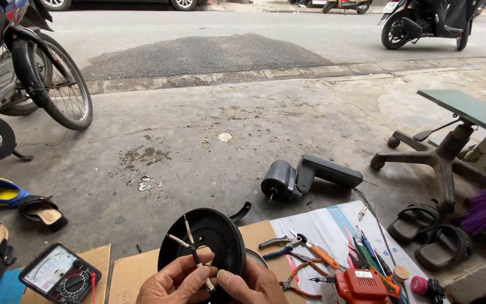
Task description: Organizing and soldering internal electrical wiring during an appliance repair.
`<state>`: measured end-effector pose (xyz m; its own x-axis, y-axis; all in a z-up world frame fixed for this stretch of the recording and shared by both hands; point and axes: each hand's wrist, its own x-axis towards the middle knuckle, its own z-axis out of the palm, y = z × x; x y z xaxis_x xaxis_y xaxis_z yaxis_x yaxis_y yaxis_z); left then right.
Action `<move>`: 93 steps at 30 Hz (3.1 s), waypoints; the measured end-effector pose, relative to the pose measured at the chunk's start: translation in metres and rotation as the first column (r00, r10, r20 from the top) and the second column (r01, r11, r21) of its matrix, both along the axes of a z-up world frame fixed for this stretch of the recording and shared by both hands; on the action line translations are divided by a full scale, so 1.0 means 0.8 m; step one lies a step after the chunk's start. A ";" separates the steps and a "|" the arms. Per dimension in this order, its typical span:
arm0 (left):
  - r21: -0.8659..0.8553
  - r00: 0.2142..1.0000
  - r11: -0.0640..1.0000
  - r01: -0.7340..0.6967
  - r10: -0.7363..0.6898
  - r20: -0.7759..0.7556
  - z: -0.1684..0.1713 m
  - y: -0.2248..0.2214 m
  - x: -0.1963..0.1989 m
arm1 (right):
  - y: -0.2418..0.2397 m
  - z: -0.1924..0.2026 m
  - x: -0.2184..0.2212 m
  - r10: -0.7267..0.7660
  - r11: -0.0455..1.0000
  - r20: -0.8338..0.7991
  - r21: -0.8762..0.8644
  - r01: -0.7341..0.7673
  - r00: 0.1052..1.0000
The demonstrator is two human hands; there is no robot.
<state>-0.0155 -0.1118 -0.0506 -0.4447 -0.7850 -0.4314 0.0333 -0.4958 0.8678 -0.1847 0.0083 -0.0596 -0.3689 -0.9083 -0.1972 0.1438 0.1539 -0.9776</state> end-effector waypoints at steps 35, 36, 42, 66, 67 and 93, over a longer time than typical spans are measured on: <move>-0.100 0.999 0.994 0.032 -0.028 0.040 0.014 0.018 -0.020 | 0.012 0.009 0.001 -0.097 0.995 0.117 0.010 0.096 0.988; -0.116 0.998 0.991 0.065 -0.065 0.004 0.009 0.016 -0.018 | 0.012 0.010 0.001 -0.100 0.995 0.109 0.007 0.099 0.989; -0.160 0.994 0.982 0.096 -0.104 -0.037 0.002 0.013 -0.013 | 0.013 0.006 0.001 -0.059 0.998 0.124 -0.014 0.061 0.991; -0.047 0.956 0.981 -0.189 0.173 -0.235 0.031 0.018 -0.011 | 0.011 0.000 0.001 -0.064 0.997 0.078 0.036 0.061 0.995; -0.047 0.956 0.981 -0.191 0.175 -0.235 0.037 0.022 -0.012 | 0.011 -0.002 0.001 -0.062 0.998 0.078 0.036 0.059 0.995; -0.107 0.949 0.943 -0.314 0.308 -0.067 0.063 0.031 -0.009 | 0.008 -0.013 0.013 -0.033 0.997 0.087 0.067 0.027 0.996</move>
<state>-0.0230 -0.0867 -0.0002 -0.1887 -0.9304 -0.3141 0.2132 -0.3510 0.9118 -0.1739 0.0143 -0.0698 -0.3748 -0.8811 -0.2885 0.2340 0.2113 -0.9490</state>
